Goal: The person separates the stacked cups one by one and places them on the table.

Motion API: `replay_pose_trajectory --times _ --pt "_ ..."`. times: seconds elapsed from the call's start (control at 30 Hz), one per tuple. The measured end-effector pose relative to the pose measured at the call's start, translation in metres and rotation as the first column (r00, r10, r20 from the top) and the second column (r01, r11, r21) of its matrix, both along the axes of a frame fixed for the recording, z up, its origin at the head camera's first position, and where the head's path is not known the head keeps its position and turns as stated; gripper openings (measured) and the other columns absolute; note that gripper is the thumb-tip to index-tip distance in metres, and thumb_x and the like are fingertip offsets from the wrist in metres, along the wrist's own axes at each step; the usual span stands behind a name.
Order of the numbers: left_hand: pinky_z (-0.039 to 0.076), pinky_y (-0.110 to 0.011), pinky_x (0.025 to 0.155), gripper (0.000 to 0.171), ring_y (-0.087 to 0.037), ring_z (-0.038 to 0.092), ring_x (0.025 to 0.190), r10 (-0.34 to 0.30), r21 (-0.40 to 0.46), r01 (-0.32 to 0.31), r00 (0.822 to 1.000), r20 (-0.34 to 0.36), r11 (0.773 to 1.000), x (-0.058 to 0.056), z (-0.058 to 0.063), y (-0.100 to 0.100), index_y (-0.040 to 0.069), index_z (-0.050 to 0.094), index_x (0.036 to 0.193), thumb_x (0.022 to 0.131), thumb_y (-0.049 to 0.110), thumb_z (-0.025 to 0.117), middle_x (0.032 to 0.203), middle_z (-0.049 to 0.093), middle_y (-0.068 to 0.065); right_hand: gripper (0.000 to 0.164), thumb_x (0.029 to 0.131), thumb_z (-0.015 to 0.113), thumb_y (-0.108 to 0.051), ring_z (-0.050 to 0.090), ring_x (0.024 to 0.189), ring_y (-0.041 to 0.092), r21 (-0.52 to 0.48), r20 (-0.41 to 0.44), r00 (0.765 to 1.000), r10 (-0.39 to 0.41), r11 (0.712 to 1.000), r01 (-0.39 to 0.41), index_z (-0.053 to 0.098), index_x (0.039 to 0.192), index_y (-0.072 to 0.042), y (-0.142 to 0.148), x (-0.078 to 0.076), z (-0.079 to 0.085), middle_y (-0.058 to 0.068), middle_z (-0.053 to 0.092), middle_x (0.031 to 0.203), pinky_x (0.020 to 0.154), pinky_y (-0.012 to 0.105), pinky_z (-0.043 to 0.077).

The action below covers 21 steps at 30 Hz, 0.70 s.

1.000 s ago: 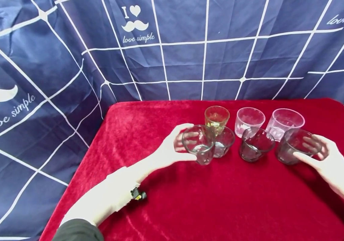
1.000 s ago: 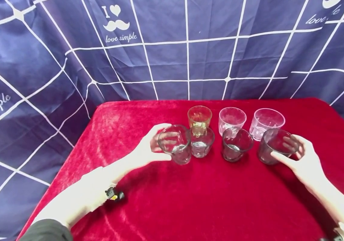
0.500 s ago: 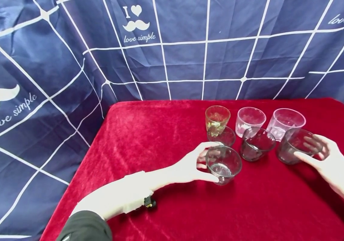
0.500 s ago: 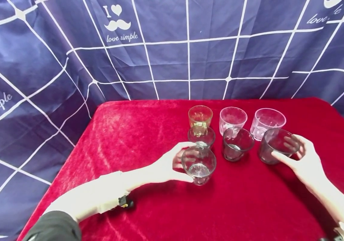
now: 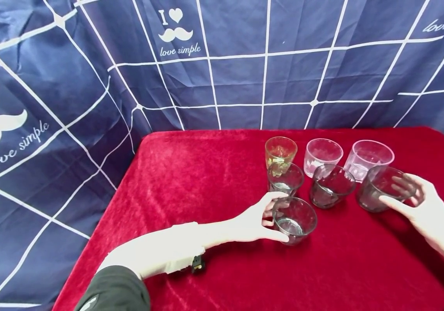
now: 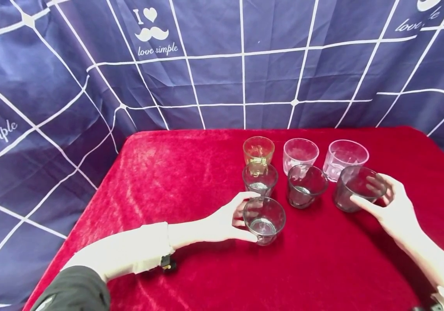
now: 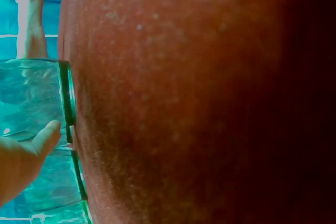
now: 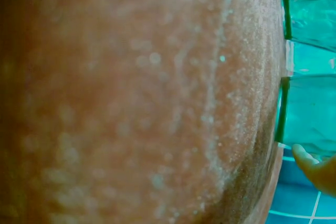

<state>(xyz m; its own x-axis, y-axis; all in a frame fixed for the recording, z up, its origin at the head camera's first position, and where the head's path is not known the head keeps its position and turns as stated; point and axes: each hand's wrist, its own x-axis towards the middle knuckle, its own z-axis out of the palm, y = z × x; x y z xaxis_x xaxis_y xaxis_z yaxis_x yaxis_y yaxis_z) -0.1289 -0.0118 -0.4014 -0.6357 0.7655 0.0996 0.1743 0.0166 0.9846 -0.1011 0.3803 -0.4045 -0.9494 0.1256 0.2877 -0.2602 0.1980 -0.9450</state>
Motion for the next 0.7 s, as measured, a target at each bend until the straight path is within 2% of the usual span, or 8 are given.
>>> replay_pose_trajectory --times 0.07,0.33,0.53,0.63,0.7 --pt "0.048 -0.023 0.092 0.086 -0.011 0.049 0.126 0.005 -0.013 -0.005 1.000 -0.008 1.000 0.0000 -0.0009 0.0000 0.018 0.026 0.143 0.079 -0.007 0.076 0.143 0.047 -0.006 0.069 0.082 0.060 0.023 0.057 0.105 -0.010 0.009 0.000 1.000 0.001 1.000 -0.001 0.045 0.135 -0.019 -0.0005 -0.0001 -0.0003 -0.019 0.061 0.120 0.093 0.004 0.033" --pt "0.046 -0.023 0.092 0.084 -0.009 0.046 0.127 -0.016 -0.106 0.008 0.996 -0.082 0.994 -0.0011 -0.0006 -0.0031 0.024 0.025 0.144 0.082 0.006 0.078 0.142 0.047 0.001 0.066 0.079 0.059 0.027 0.060 0.103 -0.006 -0.091 -0.032 0.999 0.035 0.995 -0.038 0.048 0.131 -0.013 -0.0018 -0.0029 -0.0010 -0.015 0.065 0.118 0.085 0.003 0.039" --pt "0.045 -0.024 0.093 0.084 -0.010 0.045 0.128 -0.011 -0.135 -0.002 0.996 -0.091 0.991 -0.0016 -0.0018 -0.0044 0.027 0.025 0.144 0.082 0.009 0.079 0.142 0.046 0.004 0.064 0.078 0.057 0.030 0.061 0.104 -0.002 -0.146 -0.060 0.996 0.072 0.986 -0.080 0.050 0.129 -0.008 -0.0006 -0.0037 -0.0011 -0.010 0.066 0.118 0.085 0.004 0.041" --pt "0.045 -0.024 0.094 0.088 -0.010 0.044 0.129 -0.019 -0.150 0.002 0.994 -0.112 0.989 -0.0010 -0.0005 -0.0064 0.027 0.022 0.146 0.082 0.011 0.079 0.145 0.043 0.004 0.065 0.080 0.055 0.029 0.059 0.106 -0.004 -0.182 -0.057 0.995 0.079 0.979 -0.088 0.046 0.131 -0.011 0.0007 -0.0012 -0.0016 -0.011 0.065 0.119 0.086 0.004 0.040" --pt "0.045 -0.026 0.095 0.091 -0.010 0.043 0.130 -0.025 -0.150 0.005 0.992 -0.126 0.989 -0.0012 0.0008 -0.0094 0.028 0.019 0.147 0.081 0.010 0.080 0.148 0.040 0.003 0.066 0.083 0.056 0.025 0.057 0.106 -0.009 -0.139 -0.022 0.999 0.039 0.989 -0.041 0.042 0.132 -0.018 0.0017 0.0014 0.0003 -0.016 0.063 0.118 0.085 0.002 0.038"
